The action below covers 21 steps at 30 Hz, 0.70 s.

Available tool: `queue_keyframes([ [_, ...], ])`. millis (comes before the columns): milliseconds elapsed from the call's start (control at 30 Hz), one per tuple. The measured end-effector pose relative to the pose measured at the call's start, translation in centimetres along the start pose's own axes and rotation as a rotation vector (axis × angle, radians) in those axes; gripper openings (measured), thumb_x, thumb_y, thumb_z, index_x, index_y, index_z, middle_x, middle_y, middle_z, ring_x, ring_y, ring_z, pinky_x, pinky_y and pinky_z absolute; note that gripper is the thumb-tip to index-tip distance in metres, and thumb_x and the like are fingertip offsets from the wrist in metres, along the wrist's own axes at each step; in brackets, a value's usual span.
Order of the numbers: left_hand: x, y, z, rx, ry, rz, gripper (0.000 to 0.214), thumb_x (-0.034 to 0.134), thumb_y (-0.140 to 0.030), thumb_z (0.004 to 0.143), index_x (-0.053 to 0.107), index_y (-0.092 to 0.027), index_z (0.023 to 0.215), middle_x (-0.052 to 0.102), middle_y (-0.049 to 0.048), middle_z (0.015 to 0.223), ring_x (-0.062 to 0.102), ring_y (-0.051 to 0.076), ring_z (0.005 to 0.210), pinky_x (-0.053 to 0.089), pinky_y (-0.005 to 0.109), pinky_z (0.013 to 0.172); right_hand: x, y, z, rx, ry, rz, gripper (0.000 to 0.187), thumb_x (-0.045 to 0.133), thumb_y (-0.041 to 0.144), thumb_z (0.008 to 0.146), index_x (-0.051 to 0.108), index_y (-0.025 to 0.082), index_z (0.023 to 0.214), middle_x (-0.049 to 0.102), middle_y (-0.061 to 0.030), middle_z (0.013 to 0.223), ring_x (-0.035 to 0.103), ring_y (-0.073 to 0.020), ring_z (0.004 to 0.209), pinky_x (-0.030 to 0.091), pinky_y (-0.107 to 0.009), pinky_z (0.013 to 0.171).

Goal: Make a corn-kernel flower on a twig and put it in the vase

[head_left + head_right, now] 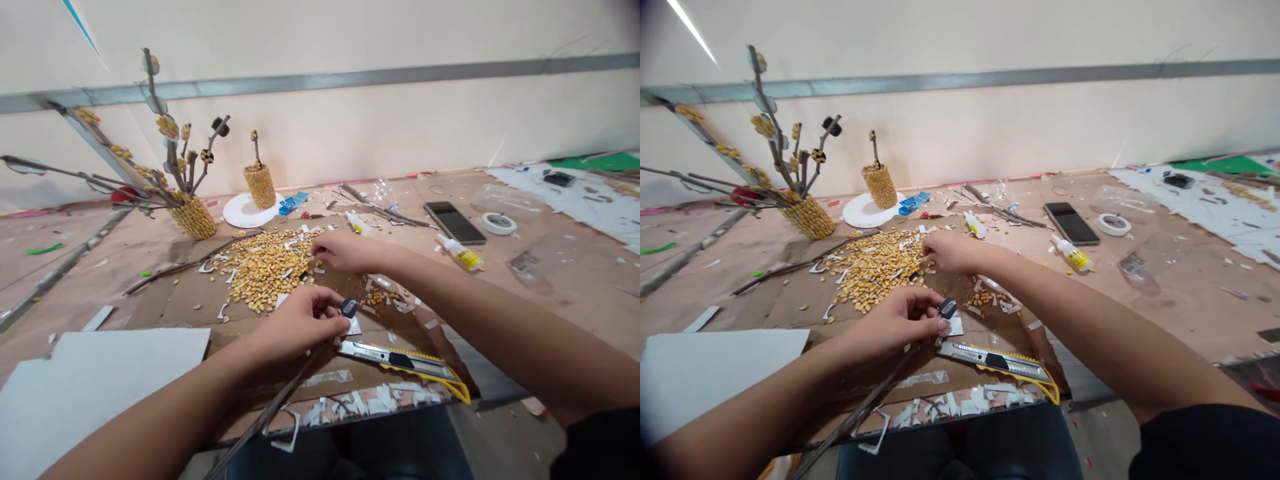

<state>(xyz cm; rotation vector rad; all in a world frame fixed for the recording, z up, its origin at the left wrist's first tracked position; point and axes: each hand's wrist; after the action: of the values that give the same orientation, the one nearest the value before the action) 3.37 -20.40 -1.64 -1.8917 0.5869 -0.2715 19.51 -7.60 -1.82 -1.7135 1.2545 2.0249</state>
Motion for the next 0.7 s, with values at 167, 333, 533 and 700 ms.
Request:
queue_keyframes([
  [167,0.1,0.2,0.2,0.024,-0.029,0.011,0.028,0.080,-0.030,0.077,0.072,-0.013,0.097,0.069,0.0027,0.072,0.064,0.016,0.066,0.044,0.029,0.064,-2.1,-1.0,-4.2,-0.009,-0.037,0.205,0.011,0.053,0.016,0.096,0.063,0.019,0.093,0.069,-0.0043,0.089,0.058,-0.0163,0.079,0.043,-0.027,0.071],
  [333,0.3,0.3,-0.1,0.036,-0.100,-0.063,0.043,0.078,-0.027,0.081,0.059,-0.019,0.118,0.066,-0.0020,0.073,0.064,0.016,0.062,0.047,0.028,0.059,-1.7,-0.4,-7.4,-0.056,-0.098,0.514,0.015,0.053,0.032,0.100,0.058,0.019,0.096,0.055,0.0018,0.080,0.047,-0.0123,0.068,0.039,-0.025,0.063],
  [533,0.7,-0.2,-0.4,0.045,-0.134,-0.007,0.034,0.074,-0.022,0.083,0.060,-0.020,0.114,0.067,-0.0019,0.076,0.063,0.013,0.064,0.049,0.027,0.061,0.0,-0.2,-8.4,-0.049,-0.094,0.851,0.016,0.068,0.033,0.091,0.059,0.019,0.093,0.056,0.0026,0.080,0.049,-0.0119,0.070,0.040,-0.025,0.063],
  [700,0.7,-0.5,-0.3,0.026,-0.113,-0.008,0.030,0.081,-0.029,0.080,0.069,-0.016,0.105,0.068,-0.0007,0.072,0.063,0.014,0.064,0.048,0.027,0.062,-0.5,-1.1,-9.2,-0.092,-0.004,0.770,0.009,0.066,0.028,0.093,0.063,0.019,0.093,0.060,0.0017,0.080,0.052,-0.0119,0.071,0.043,-0.025,0.063],
])
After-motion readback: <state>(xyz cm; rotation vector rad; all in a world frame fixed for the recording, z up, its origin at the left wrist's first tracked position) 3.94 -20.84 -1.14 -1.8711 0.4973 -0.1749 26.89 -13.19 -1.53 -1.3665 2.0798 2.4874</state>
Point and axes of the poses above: each hand's wrist, its own z-axis towards the middle knuckle, its own x-axis out of the palm, y = z × x
